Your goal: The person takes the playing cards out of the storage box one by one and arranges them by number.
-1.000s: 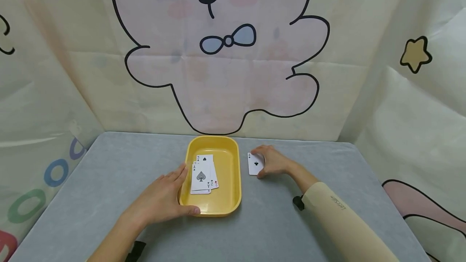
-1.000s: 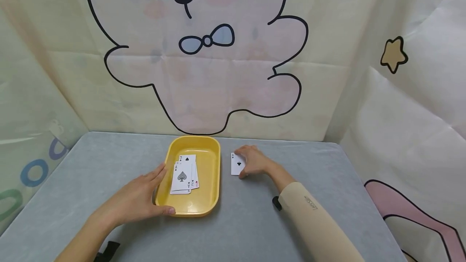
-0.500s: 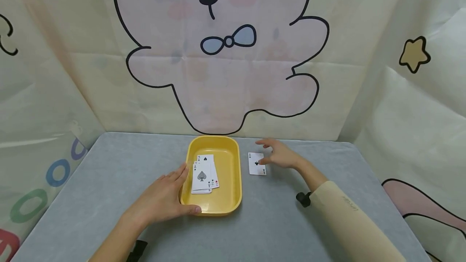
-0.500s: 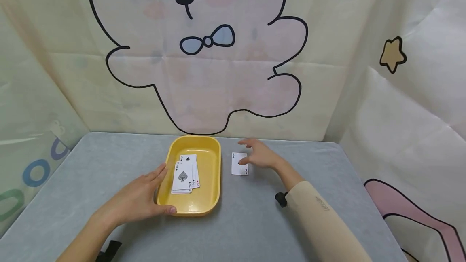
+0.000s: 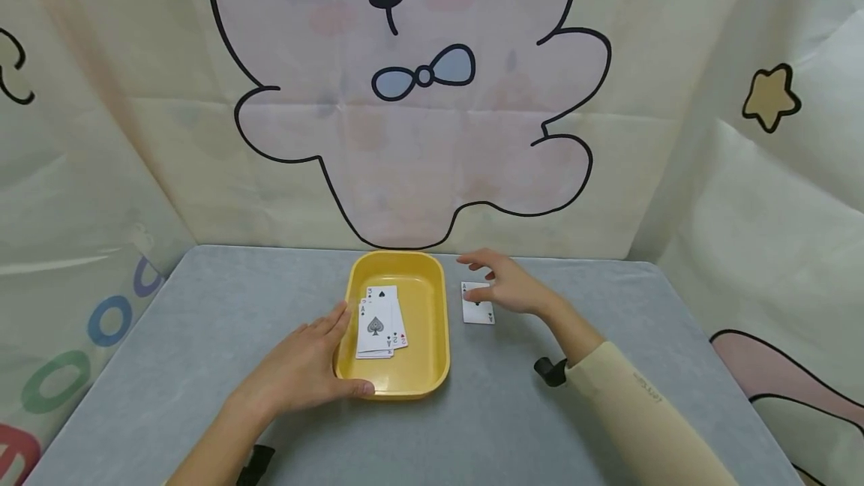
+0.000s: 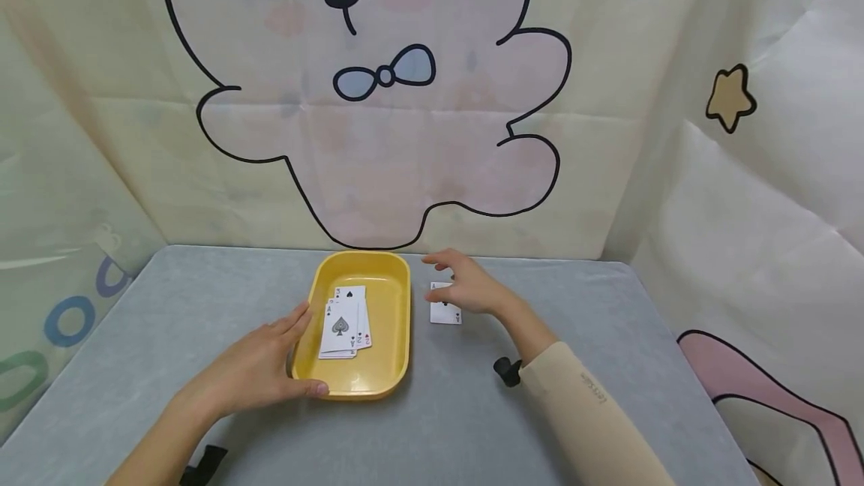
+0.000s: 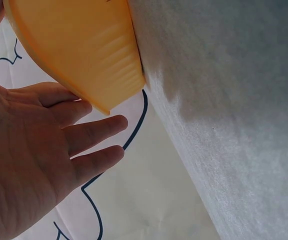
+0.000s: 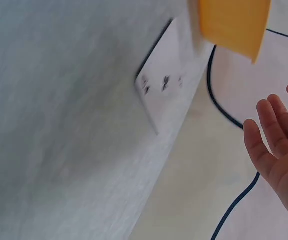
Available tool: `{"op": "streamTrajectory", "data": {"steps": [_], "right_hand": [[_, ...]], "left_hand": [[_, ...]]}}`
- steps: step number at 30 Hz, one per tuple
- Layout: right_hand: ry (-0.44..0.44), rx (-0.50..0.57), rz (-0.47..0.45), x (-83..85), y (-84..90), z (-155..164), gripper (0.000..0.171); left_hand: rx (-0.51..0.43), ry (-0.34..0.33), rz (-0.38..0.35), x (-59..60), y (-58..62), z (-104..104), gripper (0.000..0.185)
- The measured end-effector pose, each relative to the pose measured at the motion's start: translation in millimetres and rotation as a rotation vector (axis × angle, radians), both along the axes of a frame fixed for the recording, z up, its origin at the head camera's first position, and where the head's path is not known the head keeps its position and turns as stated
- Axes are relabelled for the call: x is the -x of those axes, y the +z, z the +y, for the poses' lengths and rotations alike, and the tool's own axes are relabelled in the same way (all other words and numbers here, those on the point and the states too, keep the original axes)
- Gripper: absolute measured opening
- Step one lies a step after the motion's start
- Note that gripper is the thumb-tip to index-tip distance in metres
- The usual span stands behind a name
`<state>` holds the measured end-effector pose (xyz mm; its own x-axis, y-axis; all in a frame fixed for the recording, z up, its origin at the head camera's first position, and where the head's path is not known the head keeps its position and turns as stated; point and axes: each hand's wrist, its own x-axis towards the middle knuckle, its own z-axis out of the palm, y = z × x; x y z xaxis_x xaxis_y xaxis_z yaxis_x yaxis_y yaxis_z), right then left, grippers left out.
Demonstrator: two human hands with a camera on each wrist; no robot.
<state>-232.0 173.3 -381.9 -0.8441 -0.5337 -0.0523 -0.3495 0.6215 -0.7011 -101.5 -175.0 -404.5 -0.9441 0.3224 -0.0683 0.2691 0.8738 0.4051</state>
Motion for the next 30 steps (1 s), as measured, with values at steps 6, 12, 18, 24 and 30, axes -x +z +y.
{"op": "streamTrajectory", "data": {"steps": [6, 12, 18, 24, 30], "right_hand": [[0.02, 0.031, 0.024, -8.8, 4.8, -12.7, 0.062], [0.029, 0.046, 0.037, -12.5, 0.5, -30.3, 0.06], [0.068, 0.127, 0.09, -17.5, -2.8, -50.3, 0.054], [0.062, 0.155, 0.077, -24.2, -5.5, -70.0, 0.051], [0.075, 0.154, 0.019, -30.1, -12.0, -91.1, 0.051]], "left_hand": [[-0.001, 0.009, -0.013, 0.2, -1.0, 0.9, 0.127], [-0.007, 0.009, -0.022, 0.1, -0.7, 1.2, 0.128], [-0.003, 0.0, -0.008, 1.6, 0.3, 1.2, 0.125], [-0.006, -0.008, -0.014, 3.1, 0.3, 3.4, 0.126], [0.0, -0.015, -0.001, 1.8, -1.4, 1.8, 0.127]]}}
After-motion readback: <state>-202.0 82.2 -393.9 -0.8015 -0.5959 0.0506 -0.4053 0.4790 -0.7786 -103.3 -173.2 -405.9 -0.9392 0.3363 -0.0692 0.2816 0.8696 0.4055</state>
